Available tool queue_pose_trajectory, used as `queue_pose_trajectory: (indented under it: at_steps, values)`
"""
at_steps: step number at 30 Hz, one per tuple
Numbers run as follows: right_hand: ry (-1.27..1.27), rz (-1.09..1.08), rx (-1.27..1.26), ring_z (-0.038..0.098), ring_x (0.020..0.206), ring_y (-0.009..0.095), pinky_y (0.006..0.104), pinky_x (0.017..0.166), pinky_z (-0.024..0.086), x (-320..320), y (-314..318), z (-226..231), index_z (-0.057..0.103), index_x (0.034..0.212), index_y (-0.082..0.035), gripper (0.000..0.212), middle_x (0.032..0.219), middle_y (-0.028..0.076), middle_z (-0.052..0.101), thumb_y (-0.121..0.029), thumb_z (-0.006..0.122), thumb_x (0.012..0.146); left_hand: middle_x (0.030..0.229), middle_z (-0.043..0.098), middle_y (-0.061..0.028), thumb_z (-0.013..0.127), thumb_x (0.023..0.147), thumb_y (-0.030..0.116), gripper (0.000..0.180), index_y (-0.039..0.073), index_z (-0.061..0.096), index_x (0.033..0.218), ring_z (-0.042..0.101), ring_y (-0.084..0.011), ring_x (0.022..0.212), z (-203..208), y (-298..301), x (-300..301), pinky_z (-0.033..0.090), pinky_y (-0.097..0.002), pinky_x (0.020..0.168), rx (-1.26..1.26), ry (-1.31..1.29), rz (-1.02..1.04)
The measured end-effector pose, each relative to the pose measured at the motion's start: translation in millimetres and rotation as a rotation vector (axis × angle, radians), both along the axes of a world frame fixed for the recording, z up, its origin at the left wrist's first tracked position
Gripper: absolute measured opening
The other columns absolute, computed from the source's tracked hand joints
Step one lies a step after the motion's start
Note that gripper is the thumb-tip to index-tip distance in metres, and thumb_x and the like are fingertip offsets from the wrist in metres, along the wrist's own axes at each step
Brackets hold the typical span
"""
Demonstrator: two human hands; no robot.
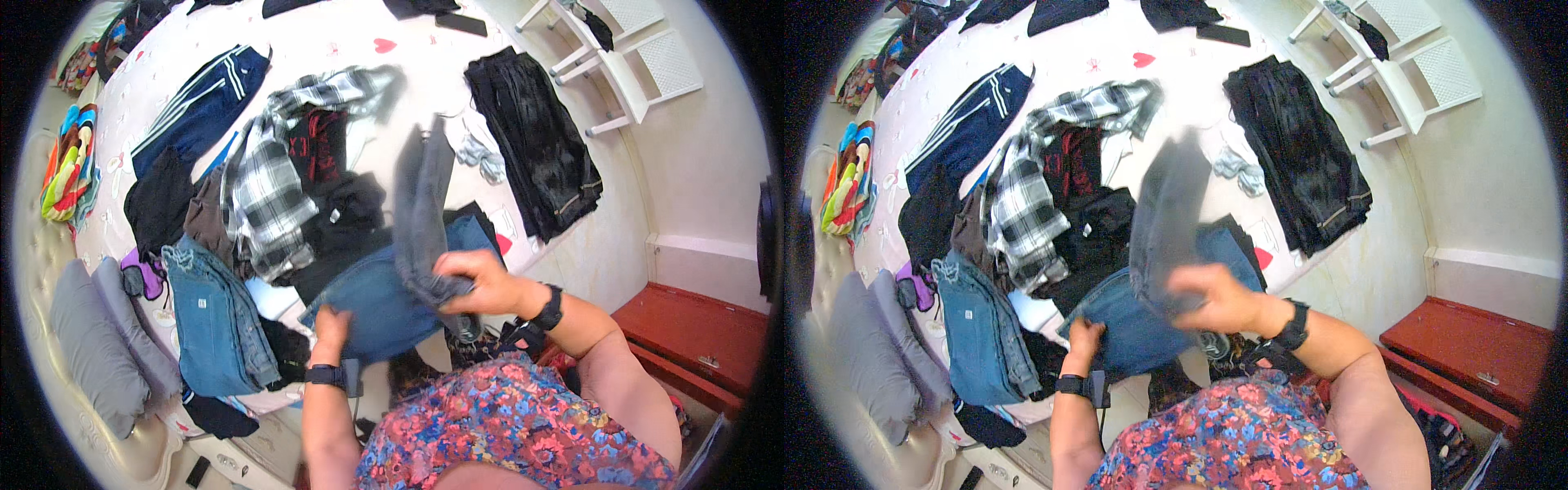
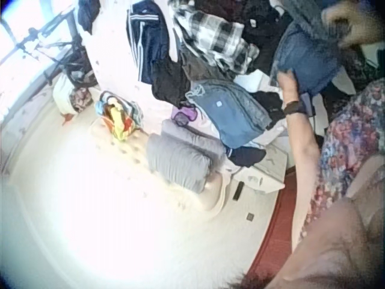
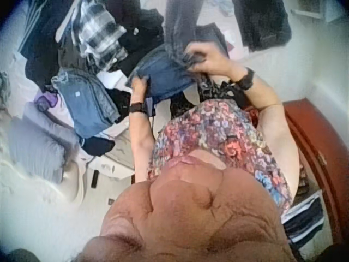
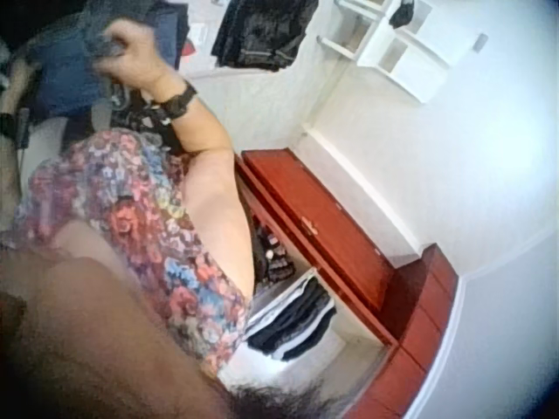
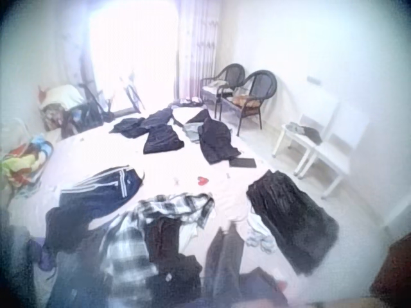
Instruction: The person organizes folded garments in a shelf and then folds several pairs of trousers and a shirt on a bed.
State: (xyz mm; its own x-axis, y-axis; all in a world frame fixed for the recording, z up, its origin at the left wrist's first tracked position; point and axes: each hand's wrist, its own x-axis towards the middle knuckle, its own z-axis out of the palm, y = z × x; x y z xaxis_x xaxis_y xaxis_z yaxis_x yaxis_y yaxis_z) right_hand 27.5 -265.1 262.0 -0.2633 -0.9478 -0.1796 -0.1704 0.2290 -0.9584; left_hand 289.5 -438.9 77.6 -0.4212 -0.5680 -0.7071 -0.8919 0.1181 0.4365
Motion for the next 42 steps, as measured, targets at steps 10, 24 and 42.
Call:
queue_pose_trajectory:
  at_steps: [10, 24, 42]
  values:
    - [0.011, 0.069, -0.022, 0.058, 0.081, 0.028, 0.0322, 0.071, 0.047, 96.5, 30.8, -42.1, 0.059, 0.1, -0.005, 0.033, 0.09, 0.014, 0.059, -0.014, 0.071, 0.072, 0.11, 0.056, -0.0095, 0.051, 0.089, 0.019, 0.034, 0.002, 0.044, 0.118, 0.056, -0.021, 0.097, 108.4, 65.6, -37.7, 0.047, -0.0346, 0.085, 0.946, 0.677, 0.534]
    - [-0.881, -1.249, 0.048, 0.059, 0.094, 0.027, 0.0469, 0.084, 0.049, 95.4, 210.5, -52.0, 0.052, 0.103, 0.002, 0.02, 0.103, 0.014, 0.06, 0.0, 0.047, 0.084, 0.098, 0.061, -0.0113, 0.053, 0.078, -0.006, 0.031, 0.001, 0.05, 0.108, 0.061, -0.0232, 0.082, 68.7, 84.4, 8.9, 0.052, -0.0357, 0.075, 0.871, 0.565, 0.743]
    - [-0.831, -1.281, 0.277, 0.062, 0.079, 0.019, 0.0354, 0.069, 0.054, 95.1, 225.8, -75.3, 0.054, 0.1, 0.0, 0.018, 0.09, 0.008, 0.062, -0.003, 0.052, 0.082, 0.1, 0.059, -0.0111, 0.049, 0.068, -0.01, 0.043, 0.002, 0.048, 0.11, 0.061, -0.0248, 0.087, 67.8, 101.6, 19.0, 0.052, -0.0375, 0.079, 0.82, 0.547, 0.746]
